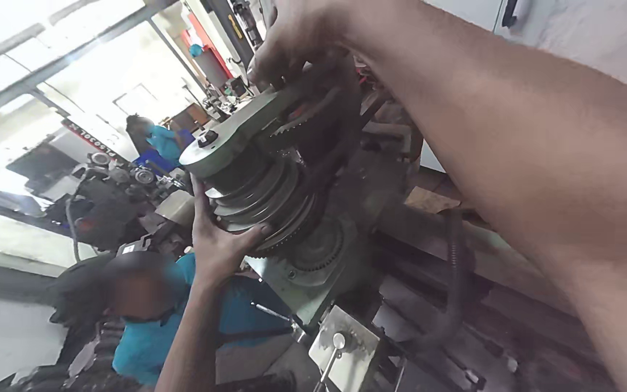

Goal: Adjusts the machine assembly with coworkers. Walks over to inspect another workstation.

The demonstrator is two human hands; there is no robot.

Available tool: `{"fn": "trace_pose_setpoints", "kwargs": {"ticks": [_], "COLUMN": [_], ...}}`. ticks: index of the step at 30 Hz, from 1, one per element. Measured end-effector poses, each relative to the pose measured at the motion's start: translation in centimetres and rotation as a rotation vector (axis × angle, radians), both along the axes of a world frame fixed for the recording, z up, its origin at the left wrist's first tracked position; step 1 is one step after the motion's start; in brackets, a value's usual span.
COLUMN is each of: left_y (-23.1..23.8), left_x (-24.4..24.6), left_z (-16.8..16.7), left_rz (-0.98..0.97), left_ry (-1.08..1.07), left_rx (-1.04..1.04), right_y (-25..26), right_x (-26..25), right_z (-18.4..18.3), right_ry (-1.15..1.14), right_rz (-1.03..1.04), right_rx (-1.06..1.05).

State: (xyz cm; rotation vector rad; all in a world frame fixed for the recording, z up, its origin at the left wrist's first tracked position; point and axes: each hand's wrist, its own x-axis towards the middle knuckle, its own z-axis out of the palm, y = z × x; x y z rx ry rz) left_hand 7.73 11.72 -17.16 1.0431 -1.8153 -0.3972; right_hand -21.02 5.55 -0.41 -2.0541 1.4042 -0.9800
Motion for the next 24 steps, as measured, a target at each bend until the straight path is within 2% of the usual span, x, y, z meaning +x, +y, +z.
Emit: {"fn": "trace_pose_setpoints", "kwargs": {"ticks": [7, 11, 15, 20, 24], "left_y": [-2.9, -4.9, -4.9, -4.5, -4.2], "left_x": [2.7, 4.2, 4.5, 4.3, 4.2], "left_z": [0.1, 0.2, 0.0, 0.0, 0.0], "left_rz": [-0.303, -0.334, -0.328, -0.343, -0.314], "left_ry": [-0.018, -0.108, -0.129, -0.093, -0.062], "left_rx": [0.001, 0.004, 0.012, 0.044, 0.088], "right_y": [1.1, 1.6, 1.4, 1.4, 2.1], "right_x": [0.5, 1.5, 2.7, 2.9, 3.3], "right_z": [0.3, 0.1, -0.8, -0.5, 0.0], "right_ry": [0.069, 0.152, 0.198, 0.22, 0.324], "right_rz": [-0.098, -0.236, -0.387, -0.399, -0.457], "right_rx": [-0.015, -0.145, -0.296, -0.282, -0.231]}}
